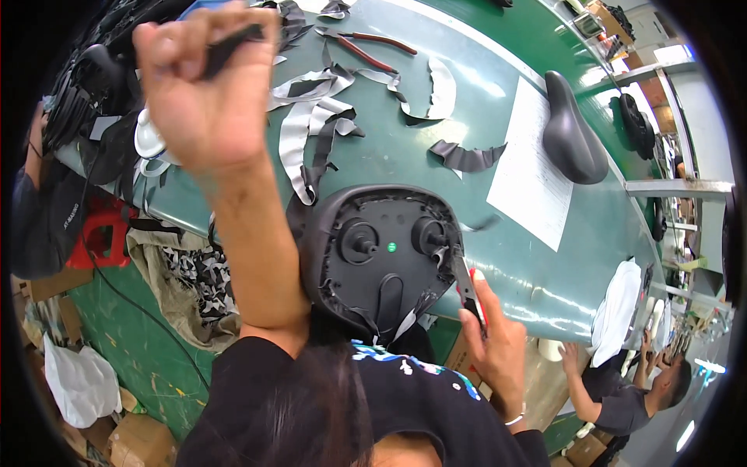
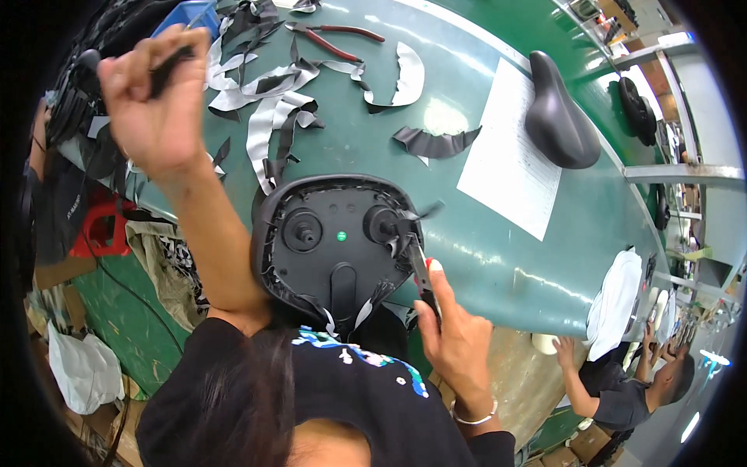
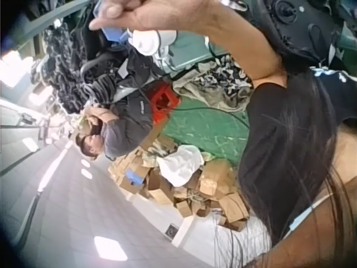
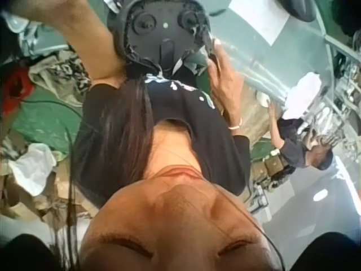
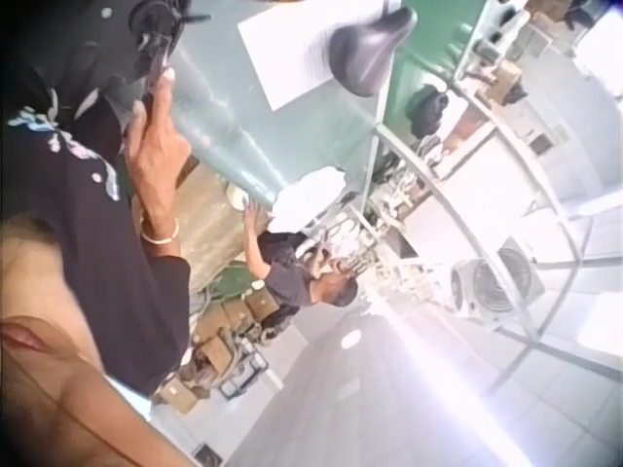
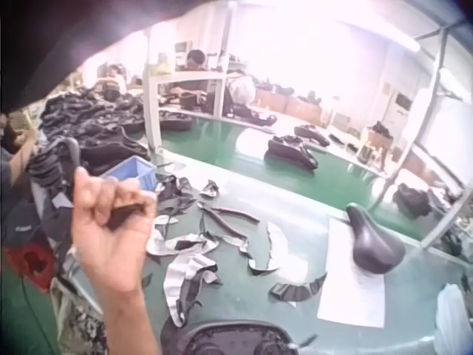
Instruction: Trim and finish the fabric covering on bicycle seats using a utility knife.
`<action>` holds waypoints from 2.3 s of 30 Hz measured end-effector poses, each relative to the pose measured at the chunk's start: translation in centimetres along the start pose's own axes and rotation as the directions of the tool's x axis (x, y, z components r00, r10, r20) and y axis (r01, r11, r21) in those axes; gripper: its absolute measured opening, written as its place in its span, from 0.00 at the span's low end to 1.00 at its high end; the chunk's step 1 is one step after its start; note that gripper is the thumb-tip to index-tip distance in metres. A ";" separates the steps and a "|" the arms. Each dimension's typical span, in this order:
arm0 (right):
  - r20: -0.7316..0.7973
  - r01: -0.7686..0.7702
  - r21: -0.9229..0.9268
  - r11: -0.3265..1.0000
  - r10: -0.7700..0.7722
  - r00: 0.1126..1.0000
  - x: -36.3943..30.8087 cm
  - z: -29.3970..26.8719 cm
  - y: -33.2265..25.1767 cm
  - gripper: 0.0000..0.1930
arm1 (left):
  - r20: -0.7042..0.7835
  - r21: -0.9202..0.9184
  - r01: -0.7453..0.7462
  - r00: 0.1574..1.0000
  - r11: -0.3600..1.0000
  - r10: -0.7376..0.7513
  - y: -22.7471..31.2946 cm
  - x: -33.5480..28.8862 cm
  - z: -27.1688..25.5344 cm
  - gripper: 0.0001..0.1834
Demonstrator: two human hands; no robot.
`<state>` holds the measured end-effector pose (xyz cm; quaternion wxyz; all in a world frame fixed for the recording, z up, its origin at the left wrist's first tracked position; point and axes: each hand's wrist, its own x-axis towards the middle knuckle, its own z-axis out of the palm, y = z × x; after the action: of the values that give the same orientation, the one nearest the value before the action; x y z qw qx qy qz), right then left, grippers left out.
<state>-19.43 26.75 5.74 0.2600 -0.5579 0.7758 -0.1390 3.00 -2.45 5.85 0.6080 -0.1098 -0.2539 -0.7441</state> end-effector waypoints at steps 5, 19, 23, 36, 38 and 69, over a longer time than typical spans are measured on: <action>-0.235 0.083 0.003 0.997 -0.080 0.969 0.3 1.6 0.7 0.24 | -0.170 0.985 0.111 0.712 -0.130 -0.682 -5.6 -3.5 1.9 0.16; -0.053 0.322 -0.309 0.895 -0.354 0.934 4.4 -3.0 -0.9 0.25 | 0.182 0.956 -0.293 0.517 0.027 -0.837 -7.0 -6.4 -0.7 0.18; -0.097 0.326 -0.241 0.914 -0.357 0.929 4.7 -3.4 -0.7 0.27 | 0.292 0.952 -0.224 0.465 0.208 -0.836 -7.2 -6.7 -1.2 0.22; -0.054 0.187 -0.221 0.957 -0.203 0.978 0.6 -1.0 -1.9 0.29 | -0.350 0.639 0.554 0.827 0.534 -0.440 -4.8 -6.1 -0.9 0.18; -0.075 0.126 -0.152 0.980 -0.139 0.988 0.6 -0.3 -2.1 0.28 | -0.443 0.570 0.574 0.817 0.588 -0.368 -4.7 -6.7 0.0 0.18; -0.656 0.333 0.220 0.917 -0.114 0.746 27.7 -2.8 3.7 0.17 | -0.282 0.936 0.274 0.959 0.219 0.004 -16.2 -0.6 -10.7 0.06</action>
<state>-30.64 1.79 -0.71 0.0540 -0.5185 0.7102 -0.4732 -10.87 -5.26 -7.51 0.5012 0.3973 -0.5977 -0.4833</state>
